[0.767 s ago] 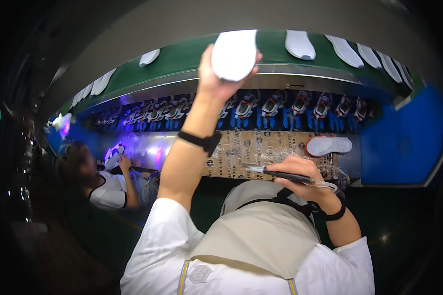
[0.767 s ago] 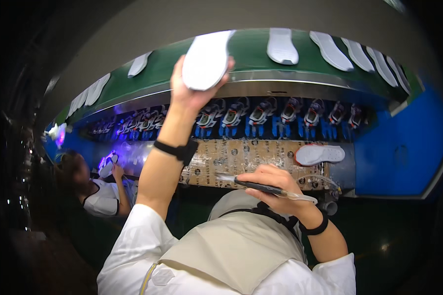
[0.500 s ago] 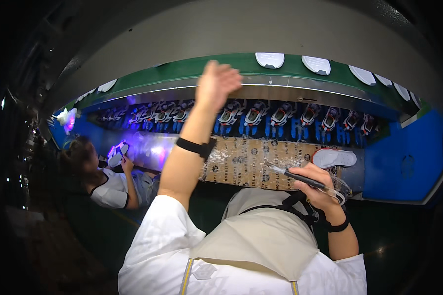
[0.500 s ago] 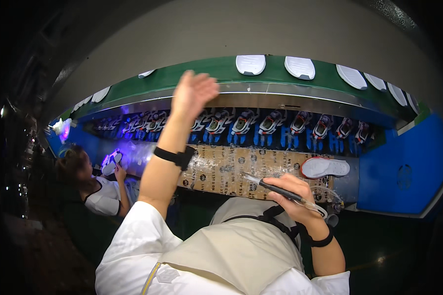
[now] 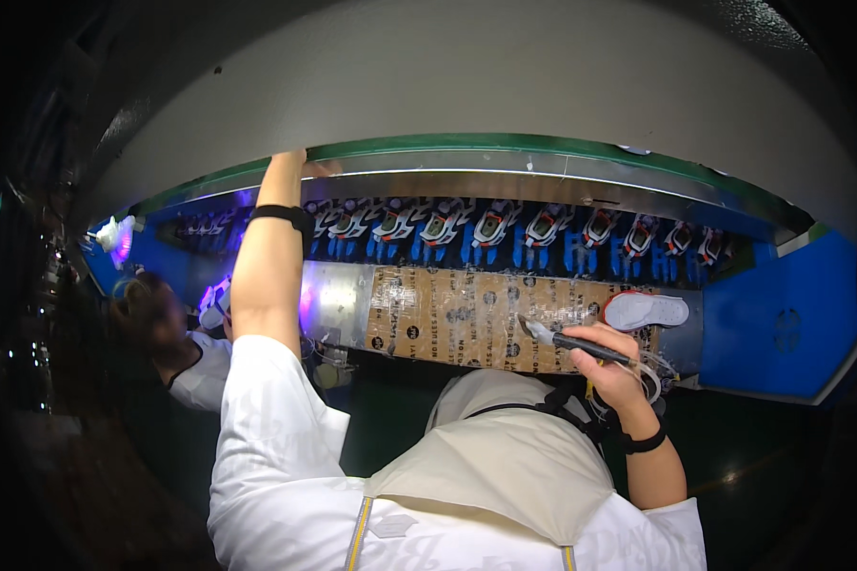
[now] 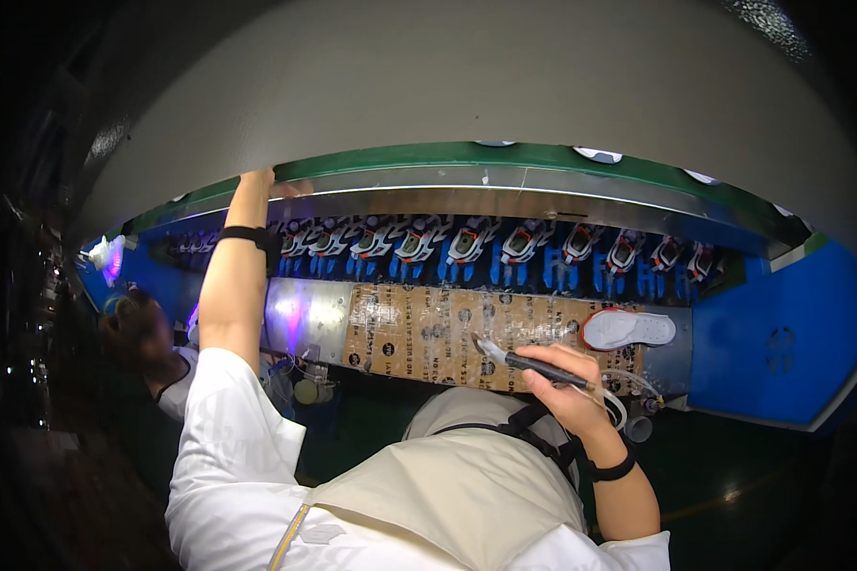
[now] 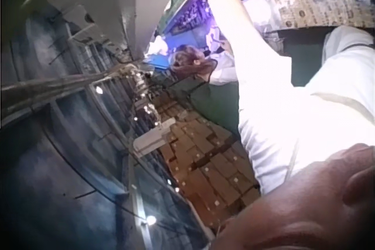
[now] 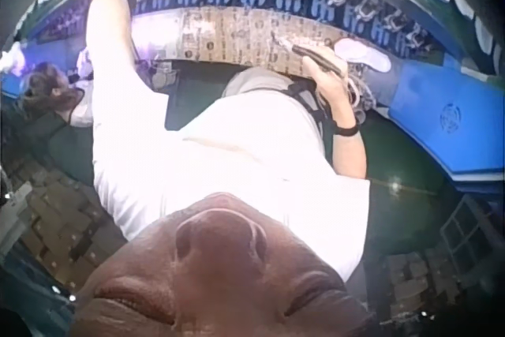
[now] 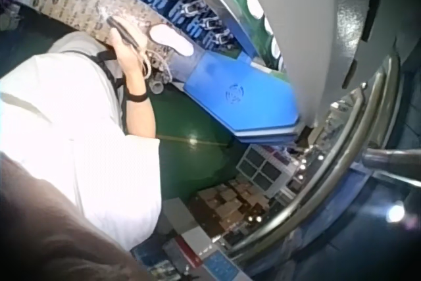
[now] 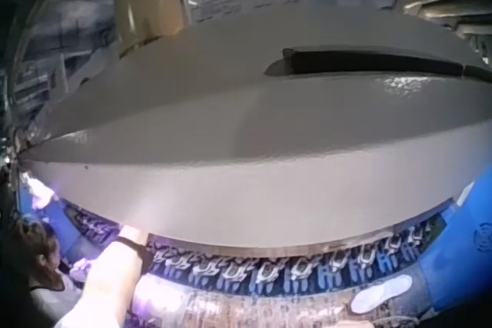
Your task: Applying glue or adhesive to the underside of shoe outsoles using a handheld brush on an assembly line.
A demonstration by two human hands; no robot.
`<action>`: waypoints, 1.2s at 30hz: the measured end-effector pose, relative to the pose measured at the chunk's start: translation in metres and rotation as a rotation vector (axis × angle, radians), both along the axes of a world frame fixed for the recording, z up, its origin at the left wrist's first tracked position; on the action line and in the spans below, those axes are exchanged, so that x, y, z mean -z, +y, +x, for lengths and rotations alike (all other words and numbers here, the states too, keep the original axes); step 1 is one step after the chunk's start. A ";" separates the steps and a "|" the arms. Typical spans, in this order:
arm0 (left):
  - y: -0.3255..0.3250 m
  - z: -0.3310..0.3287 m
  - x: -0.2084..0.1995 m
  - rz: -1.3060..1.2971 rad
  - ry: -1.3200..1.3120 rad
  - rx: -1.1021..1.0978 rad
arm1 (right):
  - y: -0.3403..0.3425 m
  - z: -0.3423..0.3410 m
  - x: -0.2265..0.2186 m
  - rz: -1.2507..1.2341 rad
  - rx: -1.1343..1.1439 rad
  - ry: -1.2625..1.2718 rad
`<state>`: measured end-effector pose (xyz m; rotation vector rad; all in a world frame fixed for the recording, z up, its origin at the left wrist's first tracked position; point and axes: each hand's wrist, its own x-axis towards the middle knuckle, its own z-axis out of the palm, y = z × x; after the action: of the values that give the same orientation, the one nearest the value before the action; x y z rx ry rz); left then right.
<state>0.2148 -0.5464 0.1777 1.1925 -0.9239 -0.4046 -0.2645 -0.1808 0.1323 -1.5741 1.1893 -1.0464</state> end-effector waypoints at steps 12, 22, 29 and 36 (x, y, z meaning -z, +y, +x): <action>0.254 -0.110 0.083 0.283 0.353 0.389 | -0.033 0.006 0.033 0.209 0.141 -0.718; 0.354 -0.183 0.107 0.482 1.284 1.294 | -0.036 0.049 -0.005 0.193 -0.083 -0.298; 0.345 -0.208 0.106 0.234 1.198 1.206 | -0.049 0.093 -0.019 0.046 -0.015 -0.138; 0.346 -0.213 0.106 0.297 1.211 1.017 | -0.056 0.093 -0.017 -0.329 -0.563 -0.152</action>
<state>0.0014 -0.2008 0.0718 0.4201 -0.2921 -1.8753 -0.1719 -0.2370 0.1496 -1.8917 0.4331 -0.9854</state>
